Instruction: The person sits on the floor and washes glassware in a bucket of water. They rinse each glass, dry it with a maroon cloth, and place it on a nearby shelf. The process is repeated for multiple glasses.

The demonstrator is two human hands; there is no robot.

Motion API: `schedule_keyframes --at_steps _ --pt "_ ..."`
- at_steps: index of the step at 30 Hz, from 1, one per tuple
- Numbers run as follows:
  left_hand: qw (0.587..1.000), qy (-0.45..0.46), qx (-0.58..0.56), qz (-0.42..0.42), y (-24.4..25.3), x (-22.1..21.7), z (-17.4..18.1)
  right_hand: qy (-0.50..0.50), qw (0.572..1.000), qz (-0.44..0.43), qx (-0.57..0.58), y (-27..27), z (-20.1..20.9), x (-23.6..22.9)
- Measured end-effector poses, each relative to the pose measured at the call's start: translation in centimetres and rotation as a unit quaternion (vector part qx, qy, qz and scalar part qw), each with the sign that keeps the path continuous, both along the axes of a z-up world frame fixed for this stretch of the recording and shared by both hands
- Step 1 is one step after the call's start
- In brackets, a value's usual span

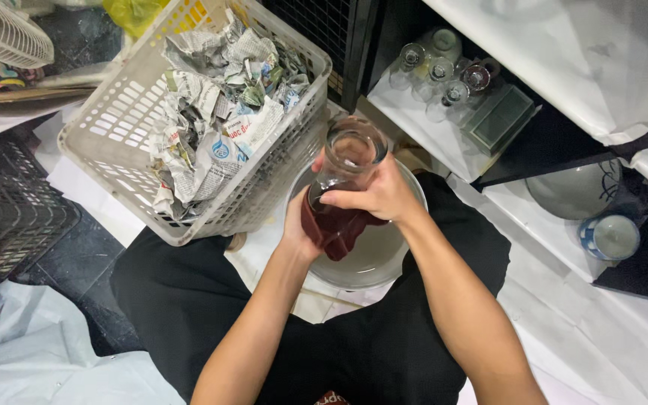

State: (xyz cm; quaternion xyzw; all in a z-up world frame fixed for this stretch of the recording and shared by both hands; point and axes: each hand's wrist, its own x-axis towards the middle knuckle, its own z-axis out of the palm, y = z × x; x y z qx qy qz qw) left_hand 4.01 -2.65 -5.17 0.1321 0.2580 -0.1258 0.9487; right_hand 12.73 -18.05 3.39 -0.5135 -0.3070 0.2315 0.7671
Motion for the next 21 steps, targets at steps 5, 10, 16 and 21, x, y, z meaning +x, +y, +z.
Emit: schedule_keyframes --at_steps 5,10,16,21 --pt "0.998 0.018 0.055 -0.009 -0.4 0.6 -1.9 -0.013 0.999 -0.028 -0.034 -0.1 -0.1 -0.4" --pt "0.996 0.028 0.087 0.001 -0.7 0.5 -1.8 -0.146 0.984 -0.05 -0.094 -0.4 -0.1 -0.4" --pt "0.995 0.062 0.081 -0.012 -0.4 0.7 0.1 -0.201 0.974 -0.011 -0.106 -1.3 0.2 -1.0" --pt "0.995 -0.024 0.09 0.031 -0.2 1.3 2.1 -0.226 0.953 -0.016 -0.203 -2.4 0.3 -0.8"
